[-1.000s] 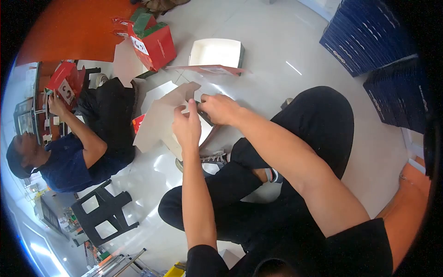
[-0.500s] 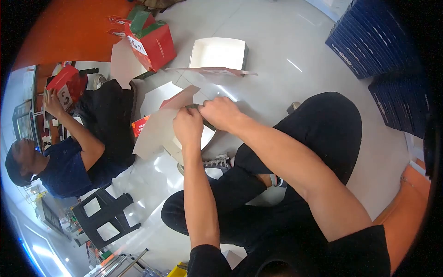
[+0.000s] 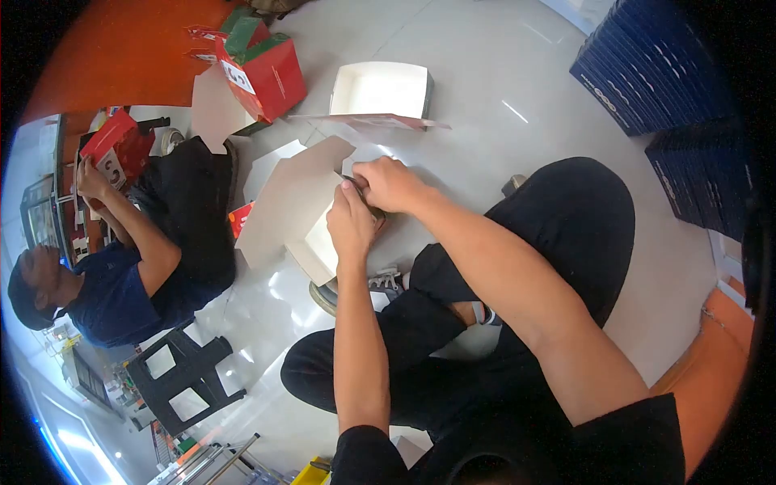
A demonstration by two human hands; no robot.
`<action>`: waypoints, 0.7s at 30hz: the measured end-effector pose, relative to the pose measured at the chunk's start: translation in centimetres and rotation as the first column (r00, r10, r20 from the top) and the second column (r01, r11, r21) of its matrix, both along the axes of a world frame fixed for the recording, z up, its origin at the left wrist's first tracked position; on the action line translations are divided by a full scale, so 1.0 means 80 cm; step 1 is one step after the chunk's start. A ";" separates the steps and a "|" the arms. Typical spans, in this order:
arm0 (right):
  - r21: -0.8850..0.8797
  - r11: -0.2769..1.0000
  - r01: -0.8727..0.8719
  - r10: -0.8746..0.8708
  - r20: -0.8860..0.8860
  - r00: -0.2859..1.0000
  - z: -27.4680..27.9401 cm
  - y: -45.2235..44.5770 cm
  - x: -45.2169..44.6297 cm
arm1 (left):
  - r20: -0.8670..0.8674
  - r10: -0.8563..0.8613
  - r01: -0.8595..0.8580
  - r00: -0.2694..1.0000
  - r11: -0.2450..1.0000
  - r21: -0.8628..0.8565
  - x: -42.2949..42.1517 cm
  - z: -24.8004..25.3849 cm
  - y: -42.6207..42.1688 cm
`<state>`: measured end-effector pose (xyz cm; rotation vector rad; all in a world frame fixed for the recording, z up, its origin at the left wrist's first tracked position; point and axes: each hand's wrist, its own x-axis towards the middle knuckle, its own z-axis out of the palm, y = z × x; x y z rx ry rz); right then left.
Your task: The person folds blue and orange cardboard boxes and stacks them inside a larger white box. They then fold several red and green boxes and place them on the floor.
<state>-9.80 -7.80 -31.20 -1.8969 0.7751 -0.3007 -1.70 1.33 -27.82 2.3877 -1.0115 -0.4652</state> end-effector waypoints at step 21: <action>-0.129 0.991 -0.046 0.029 -0.128 0.991 0.001 0.024 -0.004 | 0.392 0.459 -0.362 0.797 0.883 -0.298 0.085 -0.020 0.105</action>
